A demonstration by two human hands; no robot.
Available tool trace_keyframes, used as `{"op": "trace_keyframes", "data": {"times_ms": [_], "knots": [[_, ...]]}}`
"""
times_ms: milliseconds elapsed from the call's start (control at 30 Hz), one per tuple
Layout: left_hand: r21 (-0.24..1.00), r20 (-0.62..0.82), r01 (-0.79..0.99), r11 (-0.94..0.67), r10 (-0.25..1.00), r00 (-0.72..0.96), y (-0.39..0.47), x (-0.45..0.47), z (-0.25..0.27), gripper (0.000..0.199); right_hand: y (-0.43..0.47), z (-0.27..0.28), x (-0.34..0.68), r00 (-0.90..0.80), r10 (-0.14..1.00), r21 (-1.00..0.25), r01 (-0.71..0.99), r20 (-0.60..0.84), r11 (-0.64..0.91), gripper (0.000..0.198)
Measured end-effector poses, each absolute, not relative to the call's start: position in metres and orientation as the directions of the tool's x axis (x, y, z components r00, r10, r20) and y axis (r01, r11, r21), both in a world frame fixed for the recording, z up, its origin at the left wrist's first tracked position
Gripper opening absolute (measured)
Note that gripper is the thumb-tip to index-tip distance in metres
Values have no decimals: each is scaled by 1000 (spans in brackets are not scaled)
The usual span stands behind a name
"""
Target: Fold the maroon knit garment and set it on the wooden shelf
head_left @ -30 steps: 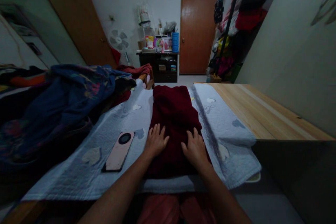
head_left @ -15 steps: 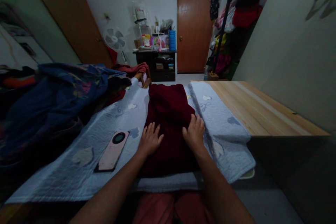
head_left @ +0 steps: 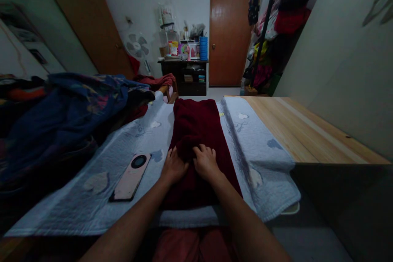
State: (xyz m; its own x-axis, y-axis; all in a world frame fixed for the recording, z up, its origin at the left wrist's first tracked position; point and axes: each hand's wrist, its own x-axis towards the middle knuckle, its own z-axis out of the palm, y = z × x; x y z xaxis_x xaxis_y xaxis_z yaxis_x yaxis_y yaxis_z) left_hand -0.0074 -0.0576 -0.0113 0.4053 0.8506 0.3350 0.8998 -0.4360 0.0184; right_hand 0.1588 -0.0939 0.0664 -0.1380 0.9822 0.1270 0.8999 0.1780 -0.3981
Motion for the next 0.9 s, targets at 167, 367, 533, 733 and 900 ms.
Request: {"op": "trace_keyframes", "data": {"times_ms": [167, 367, 533, 733, 900], "knots": [[113, 421, 892, -438, 834, 357, -57, -9, -19, 71, -99, 65, 169, -74, 992, -419, 901, 102, 110, 43], [205, 539, 830, -519, 768, 346, -63, -7, -13, 91, -106, 68, 185, 201, 979, -383, 907, 33, -173, 56], [182, 529, 791, -584, 736, 422, -65, -5, -5, 86, -110, 72, 177, 153, 980, -357, 929, 126, -99, 50], [135, 482, 798, -587, 743, 464, -64, -4, -5, 74, -113, 80, 148, -9, 977, -321, 944, 214, 79, 33], [119, 466, 801, -587, 745, 477, -64, -4, -5, 69, -114, 79, 134, -25, 974, -306, 947, 225, 94, 27]]}}
